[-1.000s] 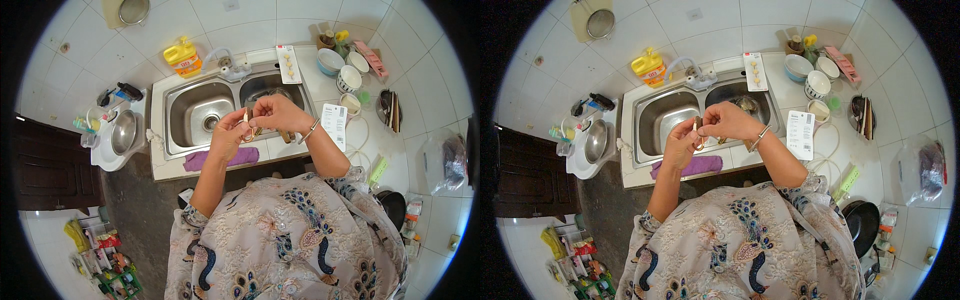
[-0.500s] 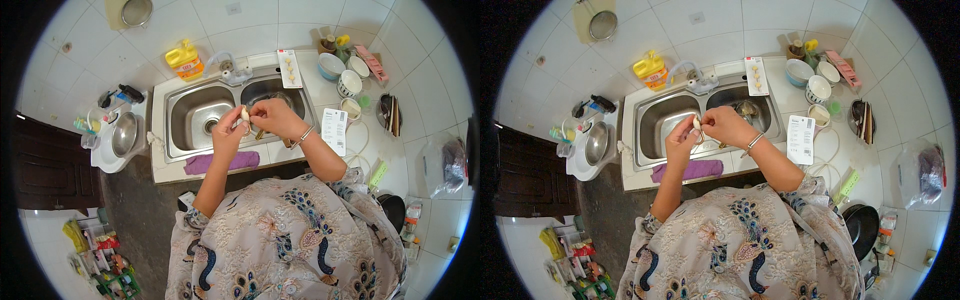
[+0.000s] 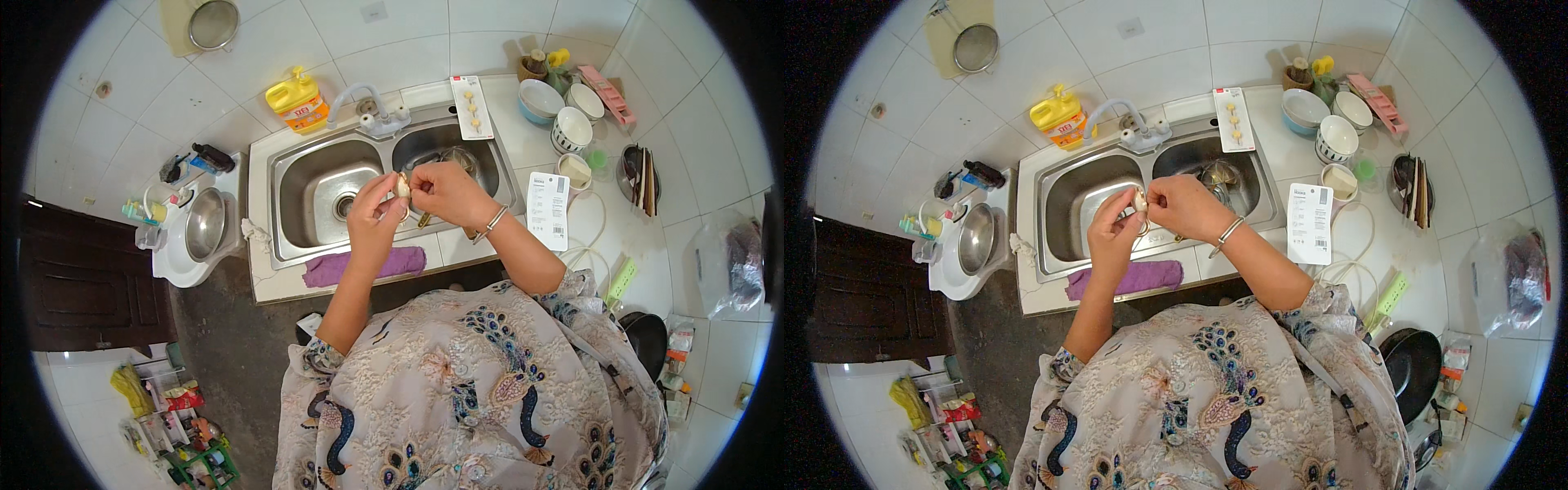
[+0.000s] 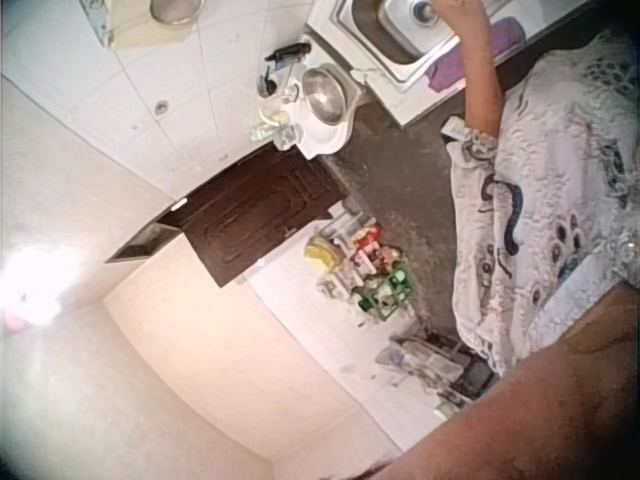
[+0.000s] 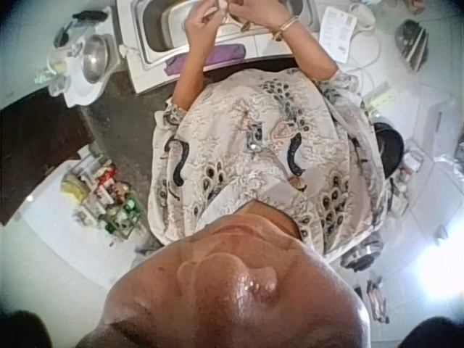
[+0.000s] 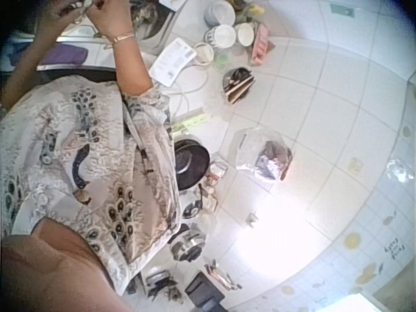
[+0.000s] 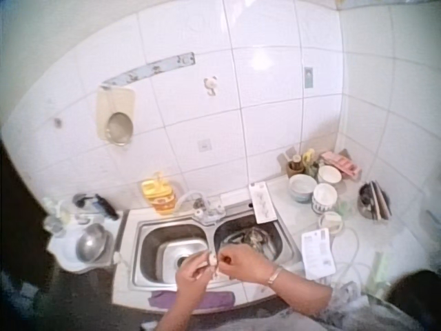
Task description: The person installs adhesive hooks on the tiled wall above the sink and hangs kitchen utensils on them. They then wash a ladle and a slotted spoon in the sink using a steel wool scrubber and dish soap before placing them on the wall rack.
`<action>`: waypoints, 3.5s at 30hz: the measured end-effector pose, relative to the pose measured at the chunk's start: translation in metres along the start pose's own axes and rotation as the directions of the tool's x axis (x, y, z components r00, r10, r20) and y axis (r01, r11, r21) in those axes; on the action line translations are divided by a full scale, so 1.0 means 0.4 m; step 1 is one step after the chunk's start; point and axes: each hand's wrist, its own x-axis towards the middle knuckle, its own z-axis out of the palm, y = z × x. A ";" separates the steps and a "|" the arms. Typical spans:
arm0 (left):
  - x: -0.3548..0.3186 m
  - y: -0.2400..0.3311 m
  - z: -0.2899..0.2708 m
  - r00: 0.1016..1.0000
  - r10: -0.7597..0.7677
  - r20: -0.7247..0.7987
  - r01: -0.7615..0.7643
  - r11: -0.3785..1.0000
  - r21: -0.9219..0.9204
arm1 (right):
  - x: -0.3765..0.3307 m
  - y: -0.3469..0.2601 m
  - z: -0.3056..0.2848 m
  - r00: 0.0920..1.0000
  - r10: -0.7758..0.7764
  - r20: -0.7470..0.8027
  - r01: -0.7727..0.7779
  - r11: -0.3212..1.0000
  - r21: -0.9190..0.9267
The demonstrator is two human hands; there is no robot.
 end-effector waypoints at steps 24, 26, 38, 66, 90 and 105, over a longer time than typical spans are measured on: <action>-0.009 -0.061 -0.021 0.921 -0.358 0.156 0.390 0.845 -0.366 | -0.027 0.050 -0.002 0.938 0.229 0.259 -0.325 0.838 0.439; -0.014 -0.065 -0.030 0.900 -0.394 0.184 0.435 0.810 -0.393 | -0.030 0.057 0.002 0.941 0.207 0.268 -0.311 0.841 0.443; -0.040 -0.071 -0.033 0.956 -0.250 0.152 0.283 0.919 -0.275 | -0.050 0.063 0.041 0.954 0.230 0.191 -0.285 0.890 0.356; -0.091 -0.251 -0.133 0.795 -0.422 0.436 0.606 0.603 -0.519 | -0.284 0.525 0.310 0.699 0.713 0.058 -0.689 0.649 0.322; -0.093 -0.215 -0.178 0.807 -0.304 0.507 0.567 0.158 -0.808 | -0.279 0.438 0.287 0.779 0.412 -0.473 -0.530 0.836 -0.144; 0.060 -0.081 -0.144 0.990 -0.002 0.142 0.048 0.945 -0.324 | -0.125 0.177 0.101 0.716 0.333 -0.614 -0.255 0.943 0.214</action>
